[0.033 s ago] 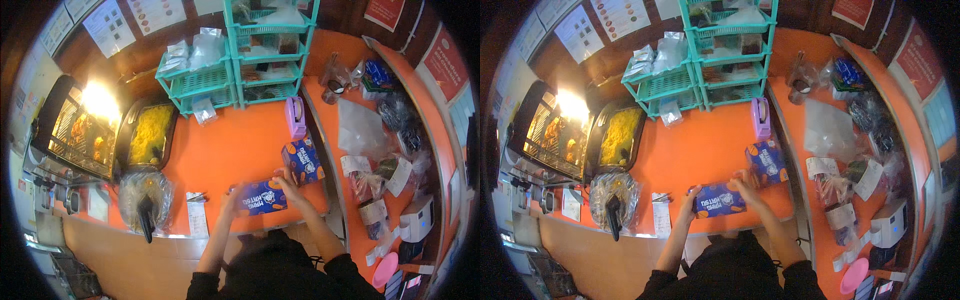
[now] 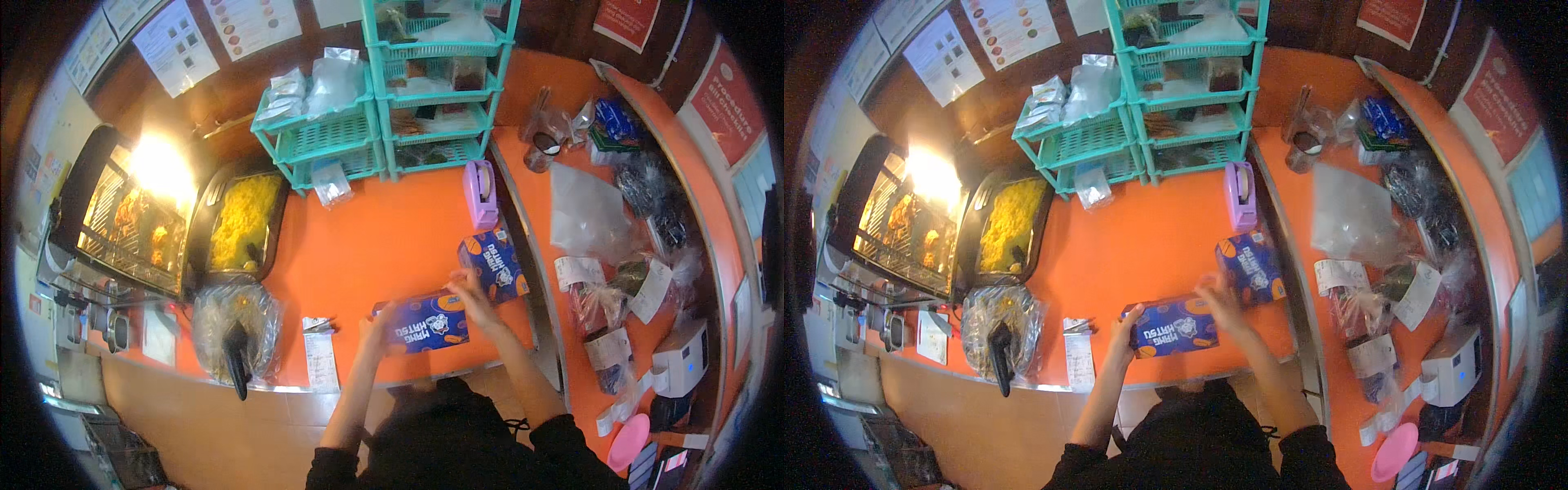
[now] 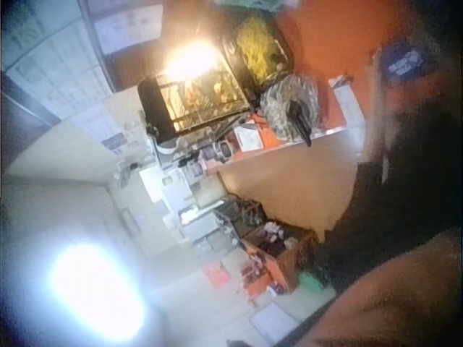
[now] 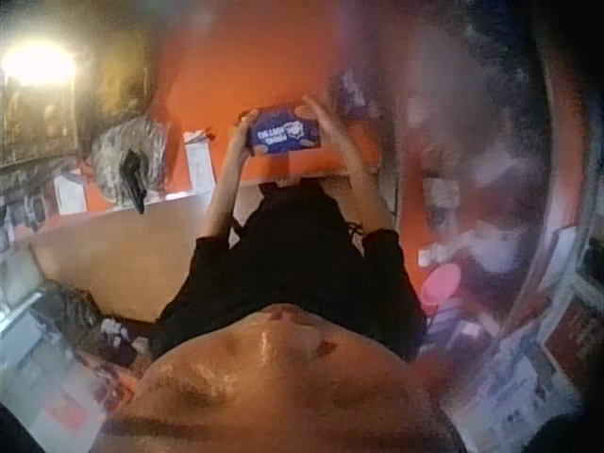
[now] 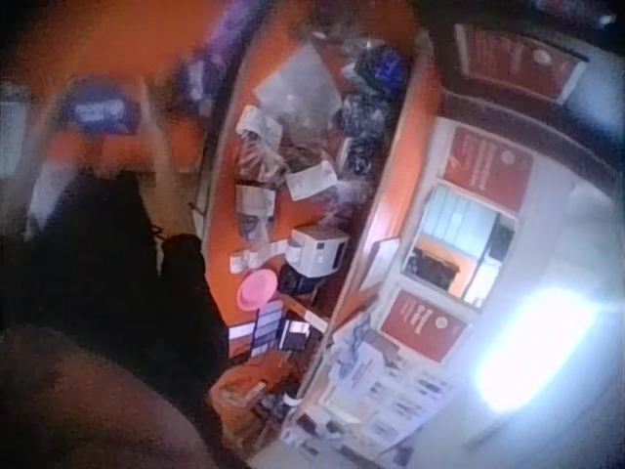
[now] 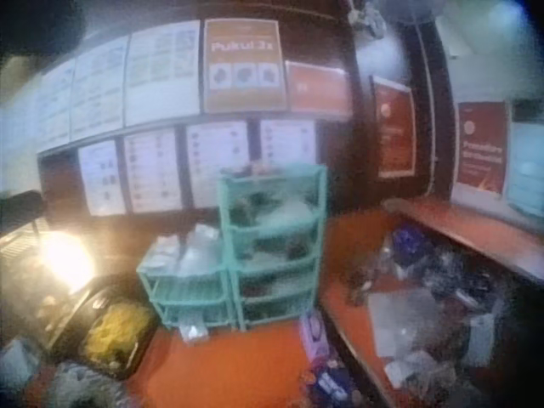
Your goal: The person retrieves fried chicken from a heated display case using tongs, places it on a cutting board, and cuts it into smaller pieces. The pieces are then placed into a box, which is put into a plastic bag along with a side item. The person ties the bag and places it on the counter.
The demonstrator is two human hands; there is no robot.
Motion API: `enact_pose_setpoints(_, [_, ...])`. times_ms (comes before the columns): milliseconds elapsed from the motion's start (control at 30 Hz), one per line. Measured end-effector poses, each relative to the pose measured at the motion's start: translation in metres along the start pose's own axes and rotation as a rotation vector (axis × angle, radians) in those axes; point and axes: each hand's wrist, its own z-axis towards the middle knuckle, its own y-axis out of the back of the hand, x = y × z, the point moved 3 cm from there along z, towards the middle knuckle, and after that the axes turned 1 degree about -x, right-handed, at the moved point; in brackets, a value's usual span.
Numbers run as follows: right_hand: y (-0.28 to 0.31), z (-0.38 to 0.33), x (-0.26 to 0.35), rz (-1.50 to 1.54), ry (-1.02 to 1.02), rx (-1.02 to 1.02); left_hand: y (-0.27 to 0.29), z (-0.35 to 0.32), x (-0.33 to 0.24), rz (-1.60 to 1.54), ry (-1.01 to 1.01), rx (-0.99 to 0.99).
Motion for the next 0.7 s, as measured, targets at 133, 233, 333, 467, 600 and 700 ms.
enact_pose_setpoints(133, [0.083, 0.09, 0.015, -0.088, 0.179, -0.433, -0.004, -0.007, -0.009, -0.146, -0.213, -0.058])
enact_pose_setpoints(233, [0.108, 0.164, -0.019, -0.356, -0.046, -0.407, -0.019, -0.012, -0.033, -0.068, -0.257, -0.065])
enact_pose_setpoints(333, [0.119, 0.219, -0.054, -0.713, -0.265, -0.288, -0.03, -0.006, -0.039, -0.015, -0.35, -0.03])
enact_pose_setpoints(467, [0.128, 0.237, -0.094, -0.166, -0.38, -0.204, -0.043, -0.014, -0.053, 0.015, -0.347, -0.029])
enact_pose_setpoints(600, [0.111, 0.201, -0.062, 0.31, -0.366, -0.154, -0.029, -0.022, -0.045, 0.016, -0.389, -0.087])
enact_pose_setpoints(700, [0.123, 0.174, -0.058, -0.041, -0.333, -0.102, -0.036, -0.019, -0.049, -0.005, -0.367, -0.097])
